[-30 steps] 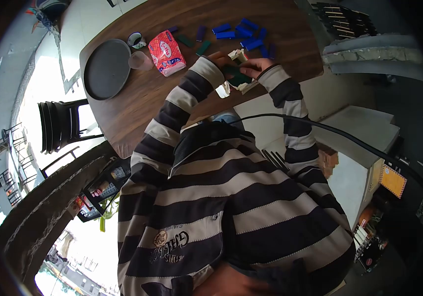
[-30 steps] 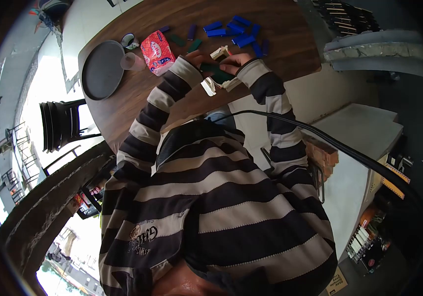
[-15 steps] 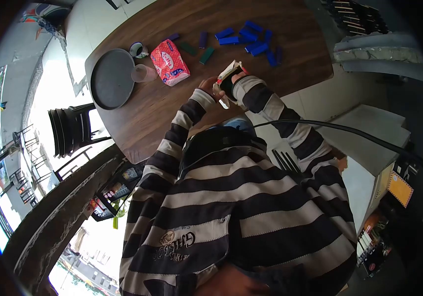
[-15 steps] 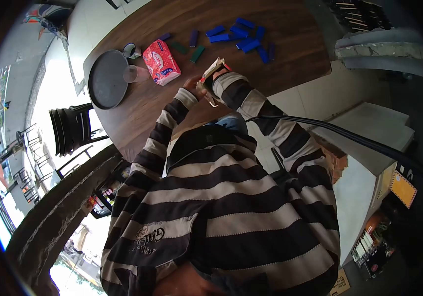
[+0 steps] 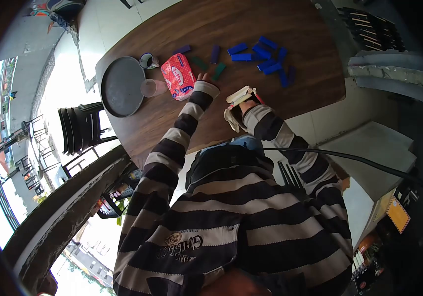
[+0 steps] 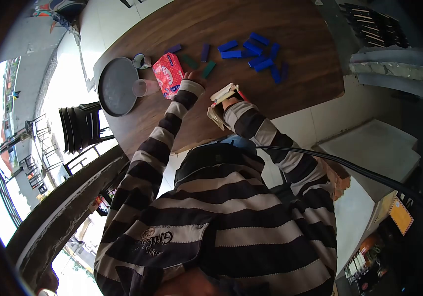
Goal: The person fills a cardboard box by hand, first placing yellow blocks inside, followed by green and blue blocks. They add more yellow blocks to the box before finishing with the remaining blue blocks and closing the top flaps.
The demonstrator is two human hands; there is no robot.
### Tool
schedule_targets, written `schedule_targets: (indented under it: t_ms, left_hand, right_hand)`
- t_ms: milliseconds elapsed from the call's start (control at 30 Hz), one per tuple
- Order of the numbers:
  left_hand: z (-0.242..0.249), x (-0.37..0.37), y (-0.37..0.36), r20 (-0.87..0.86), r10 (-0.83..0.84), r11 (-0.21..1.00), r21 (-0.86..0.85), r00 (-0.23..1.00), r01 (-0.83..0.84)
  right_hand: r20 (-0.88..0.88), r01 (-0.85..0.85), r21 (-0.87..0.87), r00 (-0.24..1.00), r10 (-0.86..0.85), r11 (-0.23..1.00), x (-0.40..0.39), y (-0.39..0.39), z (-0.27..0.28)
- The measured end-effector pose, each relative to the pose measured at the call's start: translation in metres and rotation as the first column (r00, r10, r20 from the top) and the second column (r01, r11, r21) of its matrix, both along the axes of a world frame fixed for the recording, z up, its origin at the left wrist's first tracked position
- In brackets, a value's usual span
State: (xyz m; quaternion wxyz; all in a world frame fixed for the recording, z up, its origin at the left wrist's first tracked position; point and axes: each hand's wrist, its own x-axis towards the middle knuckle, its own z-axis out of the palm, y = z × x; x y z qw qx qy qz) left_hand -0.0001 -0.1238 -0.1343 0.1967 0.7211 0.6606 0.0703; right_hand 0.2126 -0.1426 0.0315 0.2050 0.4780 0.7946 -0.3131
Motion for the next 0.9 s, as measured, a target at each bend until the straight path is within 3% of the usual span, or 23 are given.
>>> schedule_targets:
  t_ms: [67, 100, 167, 233, 300, 333, 367, 400, 433, 467, 533, 567, 633, 700, 767, 800, 867, 900]
  left_hand:
    - [0.02, 0.013, 0.027, -0.19, 0.165, 0.941, -0.265, 0.968, -0.212]
    - [0.027, 0.021, 0.038, -0.263, 0.216, 0.886, -0.351, 0.94, -0.302]
    - [0.028, 0.031, 0.055, -0.398, 0.241, 0.819, -0.405, 0.885, -0.405]
    - [0.013, 0.036, 0.06, -0.509, 0.205, 0.821, -0.375, 0.836, -0.43]
    - [-0.03, 0.026, 0.075, -0.569, 0.062, 0.768, -0.498, 0.82, -0.404]
    - [-0.057, 0.02, 0.077, -0.588, -0.015, 0.731, -0.559, 0.809, -0.392]
    - [-0.08, 0.012, 0.074, -0.379, 0.524, 0.603, -0.468, 0.763, -0.646]
    - [-0.102, 0.003, 0.067, -0.081, 0.897, 0.352, -0.463, 0.434, -0.813]
    - [-0.13, -0.002, 0.061, 0.206, 0.976, 0.061, -0.548, -0.064, -0.834]
    - [-0.172, -0.006, 0.058, 0.454, 0.847, -0.005, -0.511, -0.275, -0.86]
    - [-0.145, 0.005, 0.045, 0.262, 0.959, 0.189, -0.327, 0.103, -0.926]
    - [-0.122, 0.011, 0.035, 0.063, 0.912, 0.41, -0.201, 0.406, -0.89]
    - [-0.085, 0.018, 0.017, -0.124, 0.681, 0.727, -0.006, 0.722, -0.687]
    - [-0.052, 0.015, 0.001, -0.117, 0.506, 0.853, 0.217, 0.855, -0.475]
    - [-0.017, 0.01, -0.01, -0.072, 0.345, 0.847, 0.453, 0.936, -0.278]
    - [0.002, 0.007, -0.012, 0.028, 0.308, 0.837, 0.467, 0.951, -0.285]
    - [0.048, 0.002, -0.021, 0.242, 0.209, 0.826, 0.474, 0.948, -0.303]
    - [0.074, 0.004, -0.023, 0.409, 0.157, 0.861, 0.39, 0.899, -0.327]
  right_hand:
    - [-0.263, -0.243, -0.228, 0.948, 0.181, 0.943, 0.018, 0.02, 0.021]
    - [-0.347, -0.264, -0.305, 0.926, 0.151, 0.915, 0.028, 0.025, 0.043]
    - [-0.49, -0.176, -0.603, 0.852, -0.187, 0.778, 0.055, 0.031, 0.041]
    - [-0.505, -0.044, -0.729, 0.708, -0.493, 0.683, 0.08, 0.04, 0.035]
    - [-0.529, 0.159, -0.72, 0.502, -0.684, 0.675, 0.109, 0.047, 0.026]
    - [-0.555, 0.277, -0.656, 0.454, -0.698, 0.702, 0.124, 0.049, 0.024]
    - [-0.586, 0.39, -0.581, 0.408, -0.7, 0.714, 0.138, 0.052, 0.022]
    - [-0.559, 0.474, -0.557, 0.394, -0.73, 0.682, 0.154, 0.051, 0.016]
    - [-0.533, 0.553, -0.528, 0.375, -0.758, 0.645, 0.171, 0.047, 0.006]
    - [-0.51, 0.625, -0.494, 0.355, -0.784, 0.604, 0.184, 0.042, -0.004]
    - [-0.434, 0.692, -0.537, 0.263, -0.862, 0.482, 0.199, 0.03, -0.018]
    - [-0.395, 0.721, -0.553, 0.214, -0.893, 0.417, 0.204, 0.023, -0.024]
    - [-0.393, 0.723, -0.573, 0.172, -0.903, 0.387, 0.209, 0.006, -0.039]
    - [-0.393, 0.726, -0.588, 0.129, -0.91, 0.356, 0.216, -0.011, -0.05]
    - [-0.369, 0.759, -0.578, 0.086, -0.926, 0.3, 0.224, -0.024, -0.056]
    - [-0.359, 0.774, -0.572, 0.06, -0.931, 0.271, 0.226, -0.029, -0.056]
    - [-0.453, 0.781, -0.533, 0.06, -0.89, 0.324, 0.221, -0.03, -0.055]
    - [-0.496, 0.785, -0.511, 0.063, -0.866, 0.35, 0.215, -0.029, -0.053]
